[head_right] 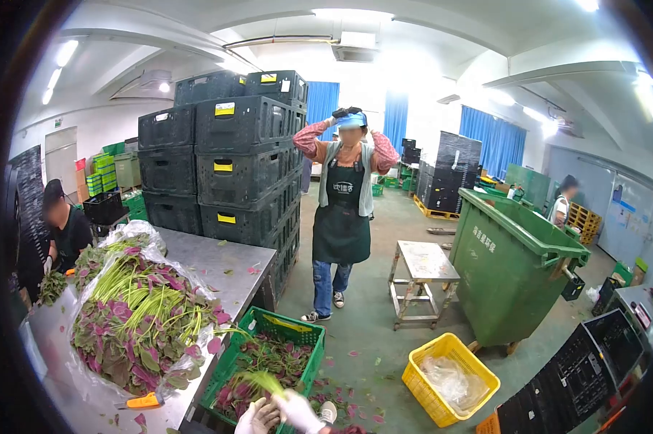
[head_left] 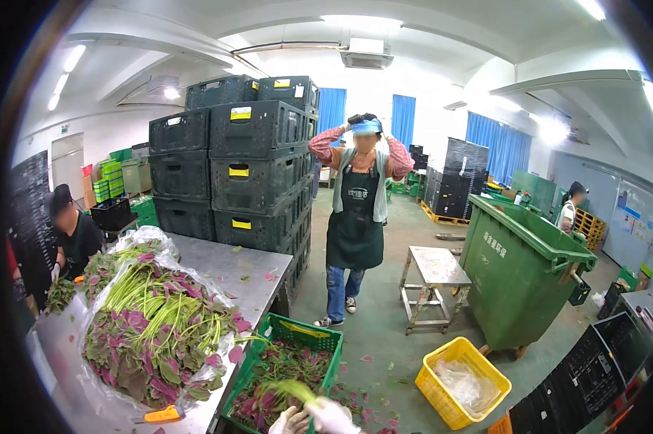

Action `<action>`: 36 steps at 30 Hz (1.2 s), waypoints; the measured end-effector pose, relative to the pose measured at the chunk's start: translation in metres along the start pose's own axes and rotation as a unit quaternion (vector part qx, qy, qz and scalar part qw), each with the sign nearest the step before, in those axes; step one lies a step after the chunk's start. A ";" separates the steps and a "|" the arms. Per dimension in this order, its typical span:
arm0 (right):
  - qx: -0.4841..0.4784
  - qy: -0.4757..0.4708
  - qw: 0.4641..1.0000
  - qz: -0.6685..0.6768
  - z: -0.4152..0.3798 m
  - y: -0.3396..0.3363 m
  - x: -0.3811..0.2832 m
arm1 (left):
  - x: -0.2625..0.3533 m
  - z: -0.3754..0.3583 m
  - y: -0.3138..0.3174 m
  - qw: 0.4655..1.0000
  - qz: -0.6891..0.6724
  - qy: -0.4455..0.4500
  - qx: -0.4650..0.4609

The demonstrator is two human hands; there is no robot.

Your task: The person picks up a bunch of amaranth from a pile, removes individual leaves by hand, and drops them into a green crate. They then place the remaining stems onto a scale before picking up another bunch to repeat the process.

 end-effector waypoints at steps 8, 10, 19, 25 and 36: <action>0.098 -0.042 0.974 0.200 0.044 -0.099 -0.031 | -0.009 -0.003 -0.004 0.996 0.063 -0.012 0.058; 0.032 0.026 0.934 0.355 0.048 -0.086 -0.009 | -0.013 -0.005 -0.006 0.995 0.084 -0.024 0.057; -0.099 0.032 0.880 0.463 0.018 -0.045 -0.052 | 0.000 -0.008 -0.010 0.992 0.079 -0.020 0.093; -0.127 -0.015 0.991 0.044 0.005 -0.042 -0.065 | 0.025 -0.003 -0.035 0.993 0.004 0.036 0.108; -0.152 -0.262 0.850 -0.431 -0.007 -0.014 -0.049 | 0.048 0.019 -0.010 0.993 -0.118 -0.021 0.019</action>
Point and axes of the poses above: each hand's wrist, its own z-axis towards the middle knuckle, its own y-axis out of the palm, x = y × z, the point moved 8 cm from there along z, towards the middle knuckle, and after that the axes turned 6 degrees about -y, right-handed, at the moved point
